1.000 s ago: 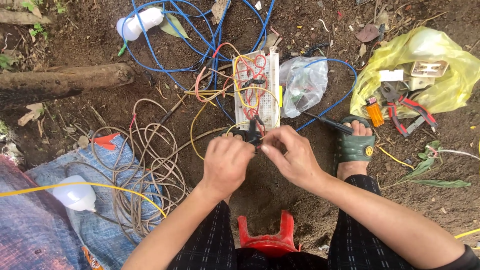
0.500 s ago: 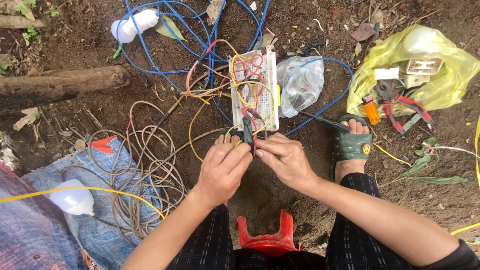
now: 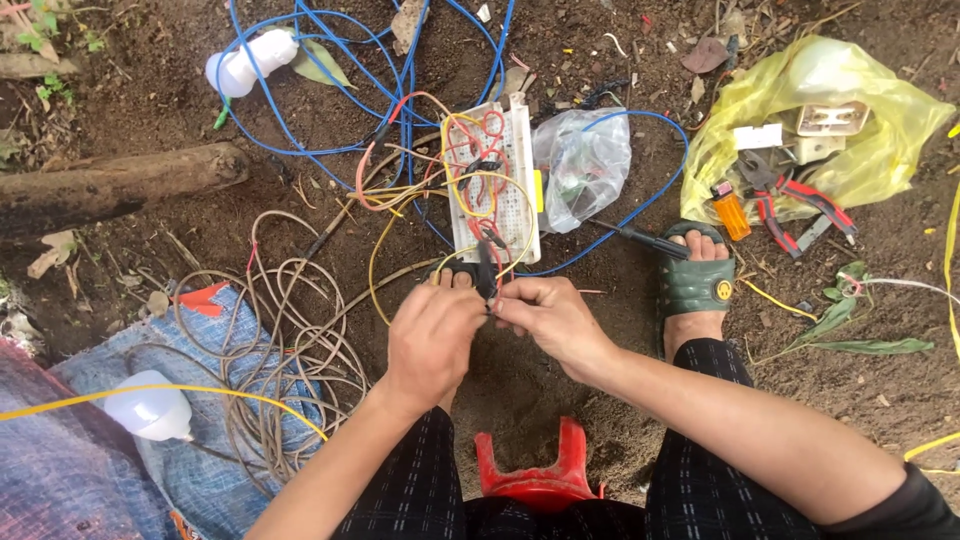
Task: The person sits on a small red stool outdoors and works on a breadboard circuit. They strip wire ends, twist them together, and use a lighter to heat-shrink the insulation. They also wrap electrical tape around wire connections and adjust components on the board.
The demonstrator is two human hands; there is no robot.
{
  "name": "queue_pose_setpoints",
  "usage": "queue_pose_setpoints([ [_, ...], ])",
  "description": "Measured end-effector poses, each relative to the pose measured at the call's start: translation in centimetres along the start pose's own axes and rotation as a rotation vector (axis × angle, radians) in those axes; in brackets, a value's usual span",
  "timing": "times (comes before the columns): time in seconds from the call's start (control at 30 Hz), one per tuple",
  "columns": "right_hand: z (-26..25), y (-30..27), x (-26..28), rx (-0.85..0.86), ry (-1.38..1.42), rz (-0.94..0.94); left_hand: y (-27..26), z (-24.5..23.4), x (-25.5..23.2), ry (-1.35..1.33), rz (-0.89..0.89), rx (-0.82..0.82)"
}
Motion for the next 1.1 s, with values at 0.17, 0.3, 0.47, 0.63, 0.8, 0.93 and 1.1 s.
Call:
queue_pose_setpoints([
  [0.17,-0.9,-0.8,0.1,0.028,-0.116,-0.118,2.9,-2.7,-0.5,-0.276,-0.229,0.109],
  [0.3,-1.4,-1.2,0.6,0.006,-0.372,-0.333,3.0,-2.9,-0.4,-0.339,-0.289,0.140],
  [0.47,-0.7,-1.1,1.1,0.018,-0.488,-0.546,2.9,-3.0,-0.4,-0.344,-0.297,0.115],
  [0.63,-0.5,-1.2,1.1,-0.029,-0.504,-0.645,2.8,-3.4,-0.1,-0.385,-0.359,0.097],
  [0.8,-0.4,-1.3,2.3,-0.023,-0.538,-0.731,3.0,-3.4,-0.6,-0.376,-0.388,0.096],
  [0.93,0.1,-1.1,4.0,-0.042,-0.649,-0.809,2.9,-3.1,-0.8,-0.391,-0.408,0.106],
  [1.1,-0.5,-1.0,1.7,-0.044,-0.547,-0.644,2.2,-2.4,0.3,-0.614,-0.549,0.076],
])
Point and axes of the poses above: each hand's wrist, its own y-axis towards the middle knuckle, its own z-axis out of the palm, x = y × z, the point moved 2 cm from there along y, towards the middle knuckle, and after that the axes turned 7 degrees about x, right-handed, at the moved point
